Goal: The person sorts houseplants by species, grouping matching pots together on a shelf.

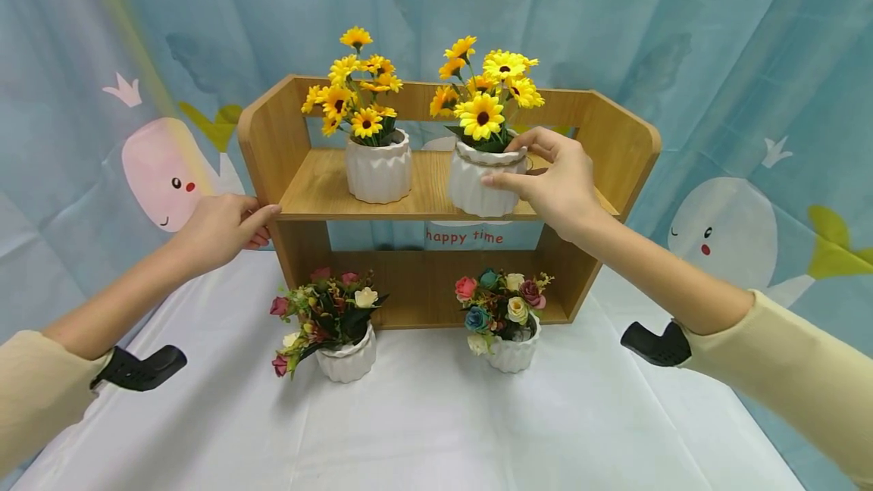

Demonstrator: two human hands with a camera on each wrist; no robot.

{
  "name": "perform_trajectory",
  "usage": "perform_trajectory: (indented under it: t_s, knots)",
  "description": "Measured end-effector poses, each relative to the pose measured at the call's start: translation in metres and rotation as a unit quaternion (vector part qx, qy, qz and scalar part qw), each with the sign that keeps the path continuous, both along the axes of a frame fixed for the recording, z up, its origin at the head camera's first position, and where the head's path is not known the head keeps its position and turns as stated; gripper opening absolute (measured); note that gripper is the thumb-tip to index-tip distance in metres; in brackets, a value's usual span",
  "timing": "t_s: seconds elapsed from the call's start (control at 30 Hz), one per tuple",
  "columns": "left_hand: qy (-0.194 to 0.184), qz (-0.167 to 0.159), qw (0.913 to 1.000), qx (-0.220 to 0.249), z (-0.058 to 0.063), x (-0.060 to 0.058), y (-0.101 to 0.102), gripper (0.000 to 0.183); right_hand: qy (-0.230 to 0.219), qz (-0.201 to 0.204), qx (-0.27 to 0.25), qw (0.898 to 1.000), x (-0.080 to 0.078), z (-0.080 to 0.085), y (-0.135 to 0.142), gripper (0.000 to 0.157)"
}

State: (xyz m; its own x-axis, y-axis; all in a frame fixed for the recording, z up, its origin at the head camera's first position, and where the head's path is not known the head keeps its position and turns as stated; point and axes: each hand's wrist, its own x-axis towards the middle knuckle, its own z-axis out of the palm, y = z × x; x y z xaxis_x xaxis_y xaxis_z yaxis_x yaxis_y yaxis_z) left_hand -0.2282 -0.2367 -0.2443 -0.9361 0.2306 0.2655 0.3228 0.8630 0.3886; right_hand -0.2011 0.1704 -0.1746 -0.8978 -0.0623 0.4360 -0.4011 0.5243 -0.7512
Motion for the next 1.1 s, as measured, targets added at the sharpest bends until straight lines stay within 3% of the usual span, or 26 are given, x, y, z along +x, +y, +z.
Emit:
perform_trajectory:
  t_s: [0.33,1.1]
  knots:
    - [0.009,-0.007,0.9999,-0.004,-0.001,0.001,0.0,0.044,0.005,-0.047,0.012,0.999,-0.027,0.003,0.015,0.038]
    - [0.013,-0.007,0.9998,-0.009,-0.002,-0.001,-0.001,0.044,-0.026,-0.065,0.019,0.997,-0.059,0.001,0.044,0.042]
